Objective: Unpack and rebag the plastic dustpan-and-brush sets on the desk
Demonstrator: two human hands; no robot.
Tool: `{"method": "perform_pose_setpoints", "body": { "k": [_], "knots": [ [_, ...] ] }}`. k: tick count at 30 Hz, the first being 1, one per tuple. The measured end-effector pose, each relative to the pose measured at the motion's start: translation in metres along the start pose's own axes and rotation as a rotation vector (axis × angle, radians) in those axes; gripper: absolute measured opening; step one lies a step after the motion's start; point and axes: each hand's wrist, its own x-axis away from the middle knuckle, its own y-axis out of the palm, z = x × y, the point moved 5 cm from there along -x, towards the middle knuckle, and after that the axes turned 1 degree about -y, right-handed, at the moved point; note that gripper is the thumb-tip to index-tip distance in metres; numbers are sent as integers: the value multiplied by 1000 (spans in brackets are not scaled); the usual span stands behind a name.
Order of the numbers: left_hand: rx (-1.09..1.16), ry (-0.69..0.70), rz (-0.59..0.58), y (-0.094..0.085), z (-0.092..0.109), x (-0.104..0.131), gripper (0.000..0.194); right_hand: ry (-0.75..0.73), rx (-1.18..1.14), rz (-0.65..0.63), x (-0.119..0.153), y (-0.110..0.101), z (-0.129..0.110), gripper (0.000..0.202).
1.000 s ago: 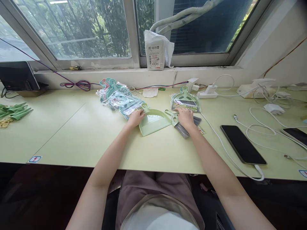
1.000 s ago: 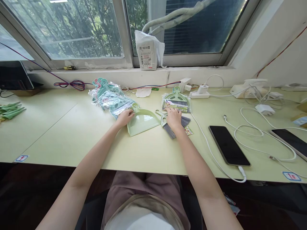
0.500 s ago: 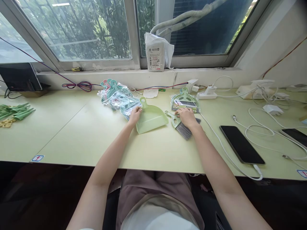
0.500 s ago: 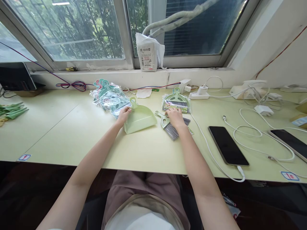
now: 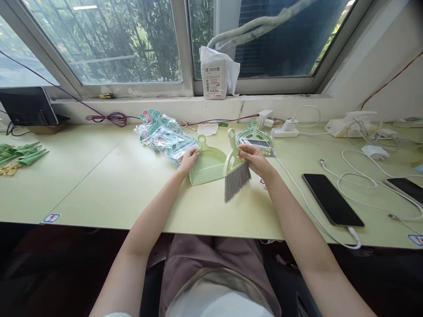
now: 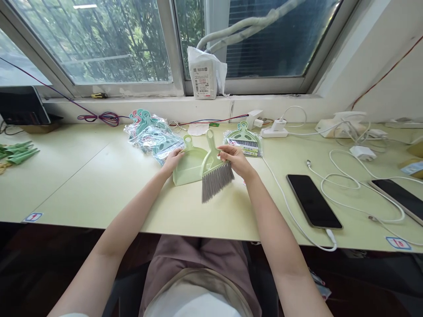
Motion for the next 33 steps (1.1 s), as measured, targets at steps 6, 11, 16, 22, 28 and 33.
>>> {"method": "perform_pose_setpoints", "body": {
  "k": [6, 11, 16, 22, 28, 33],
  "knots": [
    [89, 42, -224, 31, 24, 25, 36, 34, 115, 47, 3, 38, 17, 38],
    [75, 112, -283, 46, 35, 36, 41, -36, 379, 205, 9, 45, 18, 25],
    [99, 87, -289, 45, 31, 36, 46, 48, 198, 209, 8, 44, 22, 26],
    [219, 52, -251, 42, 31, 36, 41, -242, 555, 191, 15, 49, 4, 24],
    [146, 92, -271, 46, 43, 44, 32, -470, 1241, 93, 30, 68, -20, 29],
    [106, 59, -398, 66, 39, 54, 36, -51, 886, 253, 12, 35, -2, 55]
  ]
}}
